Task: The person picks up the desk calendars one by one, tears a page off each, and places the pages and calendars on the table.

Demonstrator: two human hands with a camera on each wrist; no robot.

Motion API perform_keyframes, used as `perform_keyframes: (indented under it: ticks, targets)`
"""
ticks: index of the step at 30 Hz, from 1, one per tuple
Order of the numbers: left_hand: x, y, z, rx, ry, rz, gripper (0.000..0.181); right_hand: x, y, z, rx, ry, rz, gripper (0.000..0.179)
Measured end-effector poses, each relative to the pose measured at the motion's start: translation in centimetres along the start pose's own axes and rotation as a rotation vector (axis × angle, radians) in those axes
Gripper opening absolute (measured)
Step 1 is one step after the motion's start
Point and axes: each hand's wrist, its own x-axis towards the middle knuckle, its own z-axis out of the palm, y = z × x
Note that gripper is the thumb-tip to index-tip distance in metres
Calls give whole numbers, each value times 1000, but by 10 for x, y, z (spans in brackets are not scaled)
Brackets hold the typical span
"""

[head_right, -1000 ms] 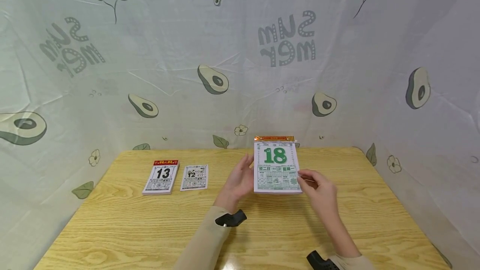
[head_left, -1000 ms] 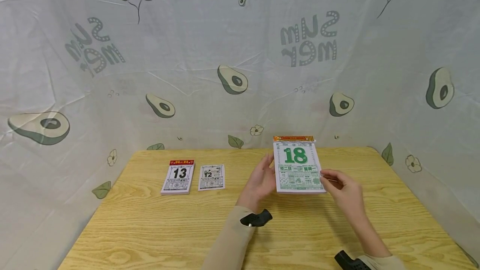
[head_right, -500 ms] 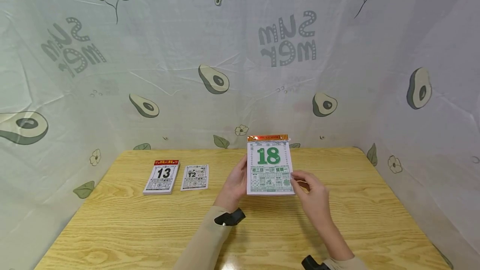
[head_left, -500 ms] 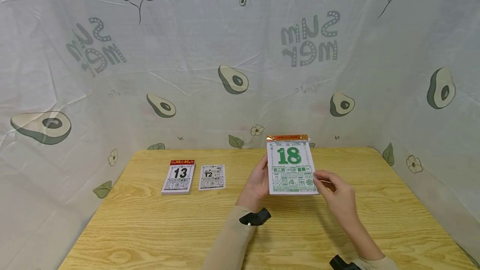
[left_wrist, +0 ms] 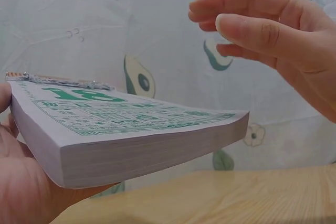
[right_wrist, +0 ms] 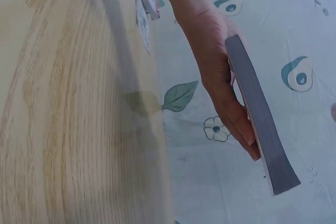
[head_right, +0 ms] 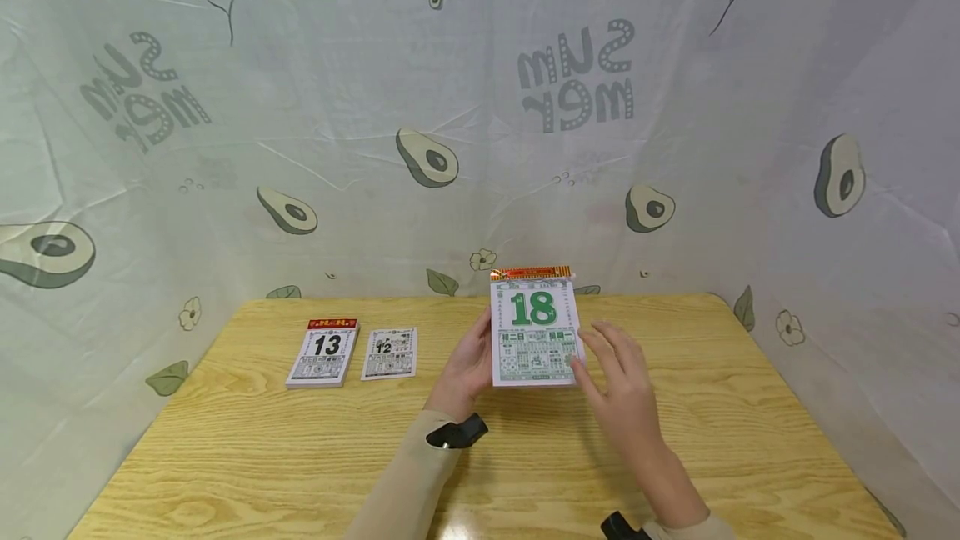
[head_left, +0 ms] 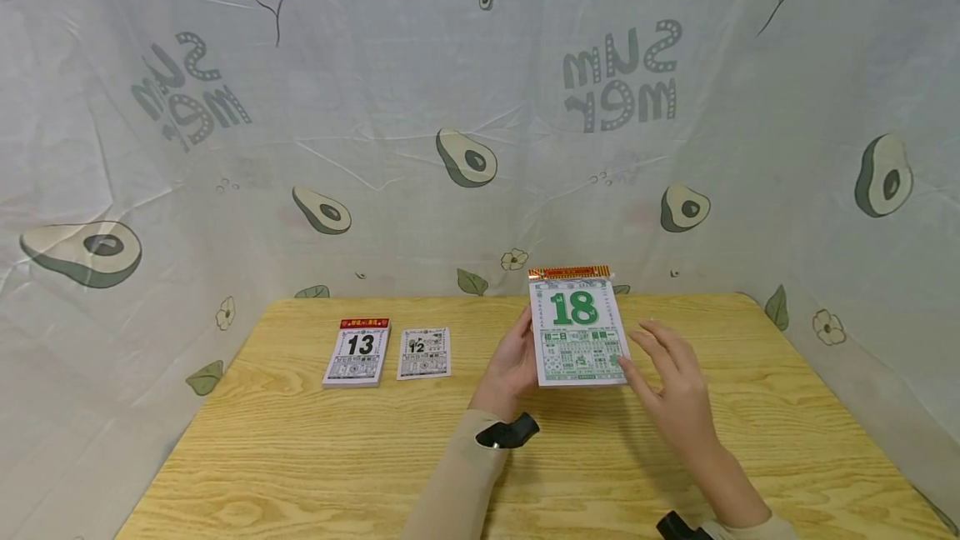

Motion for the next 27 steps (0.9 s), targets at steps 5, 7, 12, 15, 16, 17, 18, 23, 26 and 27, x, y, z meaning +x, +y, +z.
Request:
perform_keyframes:
  ticks: [5,7,12,15,16,17,18,23,26,27]
  targets:
    - [1,0,0,-1,-27,-17,57,1,-5,8,-35,52,-200,49]
    - [2,-1,0,7,-25,-27,57,-1,-8,12,-34,44,-240,48]
    - [4,-3,0,56,-37,-47,57,-7,-16,19,-63,-69,-284,48]
    - [5,-5,0,78,-47,-46,57,-12,-17,22,-99,-171,-288,49]
    - [5,-5,1,84,-48,-43,57,-13,-17,23,-109,-204,-285,48]
    - [5,-6,1,89,-48,-41,57,-15,-17,23,-118,-231,-279,48]
    - [5,-6,1,93,-49,-39,57,-16,-17,23,-124,-252,-270,48]
    - [4,-6,3,87,-55,-47,57,-21,-14,24,-156,-301,-248,52]
    - [5,-7,3,81,-55,-52,56,-21,-13,25,-159,-295,-248,56]
    - [5,-7,2,80,-53,-56,56,-21,-13,25,-155,-291,-248,56]
